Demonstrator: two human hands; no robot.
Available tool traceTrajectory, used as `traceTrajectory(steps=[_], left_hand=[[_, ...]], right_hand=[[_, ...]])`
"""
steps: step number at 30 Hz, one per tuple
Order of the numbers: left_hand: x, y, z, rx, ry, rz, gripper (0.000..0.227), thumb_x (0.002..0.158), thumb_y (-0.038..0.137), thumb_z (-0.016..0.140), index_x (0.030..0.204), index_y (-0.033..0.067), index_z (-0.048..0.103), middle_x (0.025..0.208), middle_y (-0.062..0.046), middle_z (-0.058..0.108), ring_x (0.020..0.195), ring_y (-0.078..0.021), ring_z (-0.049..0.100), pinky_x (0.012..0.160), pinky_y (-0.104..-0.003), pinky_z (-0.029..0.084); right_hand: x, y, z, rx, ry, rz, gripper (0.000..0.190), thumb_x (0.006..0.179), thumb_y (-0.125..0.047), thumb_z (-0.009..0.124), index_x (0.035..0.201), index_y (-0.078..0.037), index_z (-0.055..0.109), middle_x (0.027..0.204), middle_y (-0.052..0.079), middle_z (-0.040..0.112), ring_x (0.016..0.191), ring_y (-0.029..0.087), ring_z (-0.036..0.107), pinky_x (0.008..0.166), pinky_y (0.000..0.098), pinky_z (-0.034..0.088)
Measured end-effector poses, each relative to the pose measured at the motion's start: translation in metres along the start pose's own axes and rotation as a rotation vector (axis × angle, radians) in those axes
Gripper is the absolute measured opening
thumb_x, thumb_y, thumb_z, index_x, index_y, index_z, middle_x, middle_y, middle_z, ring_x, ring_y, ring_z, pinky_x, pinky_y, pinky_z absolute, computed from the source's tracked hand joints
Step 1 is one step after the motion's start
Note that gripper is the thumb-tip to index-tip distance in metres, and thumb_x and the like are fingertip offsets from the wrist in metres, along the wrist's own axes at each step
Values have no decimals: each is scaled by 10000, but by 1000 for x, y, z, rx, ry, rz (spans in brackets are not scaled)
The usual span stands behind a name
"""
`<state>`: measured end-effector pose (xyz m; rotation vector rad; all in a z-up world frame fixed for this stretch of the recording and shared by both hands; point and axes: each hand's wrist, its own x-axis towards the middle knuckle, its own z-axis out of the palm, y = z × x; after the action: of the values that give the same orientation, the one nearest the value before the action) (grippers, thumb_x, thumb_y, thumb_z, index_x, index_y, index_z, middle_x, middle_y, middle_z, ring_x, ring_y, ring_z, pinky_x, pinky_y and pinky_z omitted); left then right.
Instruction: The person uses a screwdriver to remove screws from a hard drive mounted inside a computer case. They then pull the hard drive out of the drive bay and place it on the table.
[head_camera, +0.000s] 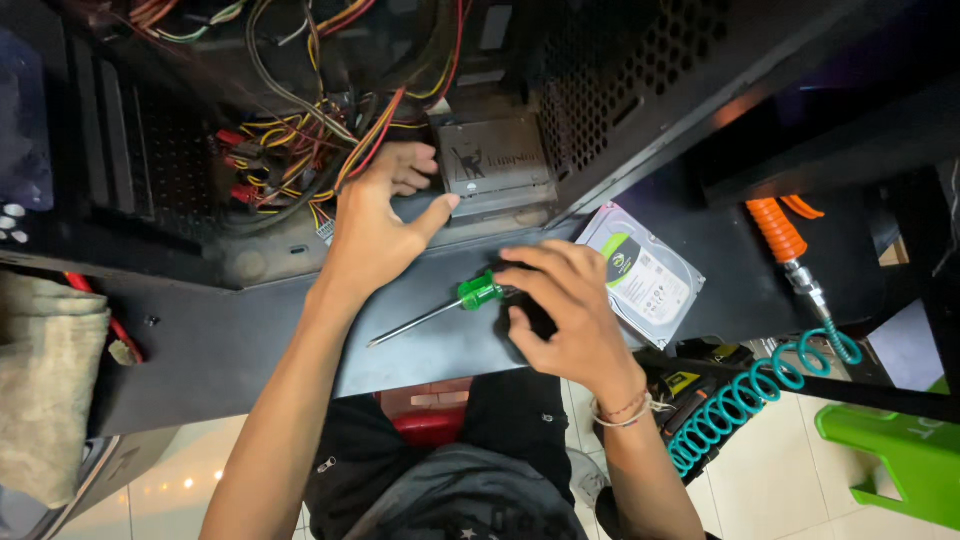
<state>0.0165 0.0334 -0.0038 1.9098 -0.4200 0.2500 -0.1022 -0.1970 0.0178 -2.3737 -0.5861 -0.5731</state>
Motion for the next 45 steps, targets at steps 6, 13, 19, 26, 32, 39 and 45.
traceTrajectory(steps=[6,13,19,26,32,39,45], left_hand=[[-2,-1,3,-111,-38,-58,524,859,96,896,1308,-37,661,1062,-208,781,926,-322,808,829,-361,671],[5,10,-3,-183,-111,-109,631,887,67,829,1452,-54,576,1163,-304,708,851,-349,780,793,-375,675],[15,1,2,-71,-162,-171,527,994,229,698,1478,94,541,1169,-55,657,767,-120,678,728,-274,572],[29,13,6,11,-142,-192,359,1090,263,543,1420,171,649,1143,71,681,761,-104,560,820,-252,492],[40,1,20,30,-17,-207,282,1091,326,568,1288,170,696,1244,33,778,1000,-89,694,959,-261,504],[57,-17,33,207,141,-94,125,1030,269,705,995,172,777,661,66,598,611,-111,537,645,-330,429],[58,-18,32,207,104,-154,358,1059,290,661,734,168,571,847,70,821,618,-160,616,693,-373,414]], right_hand=[[1,-9,6,-38,-105,-58,302,985,-187,703,1281,-196,761,1339,33,731,1310,300,614,1177,500,315],[-1,-3,-4,31,-41,-93,215,1033,-167,679,1230,-128,759,1227,57,741,1157,298,680,1124,492,427],[4,-6,-40,-16,-91,38,287,1081,-237,570,1233,-39,712,1226,138,688,1126,321,651,975,456,496],[0,1,-49,182,-23,278,335,1019,-234,633,1221,29,680,1137,166,725,1031,309,721,877,407,602],[-24,6,-41,230,-23,550,327,1011,-289,600,1195,-54,733,1038,73,792,963,227,767,856,349,582],[-29,3,-29,281,-59,639,319,992,-289,620,1197,-86,755,1071,47,832,1005,208,773,900,341,572],[-33,5,-25,298,-60,665,332,998,-317,612,1183,-88,768,1066,33,841,1016,195,776,902,335,574]])
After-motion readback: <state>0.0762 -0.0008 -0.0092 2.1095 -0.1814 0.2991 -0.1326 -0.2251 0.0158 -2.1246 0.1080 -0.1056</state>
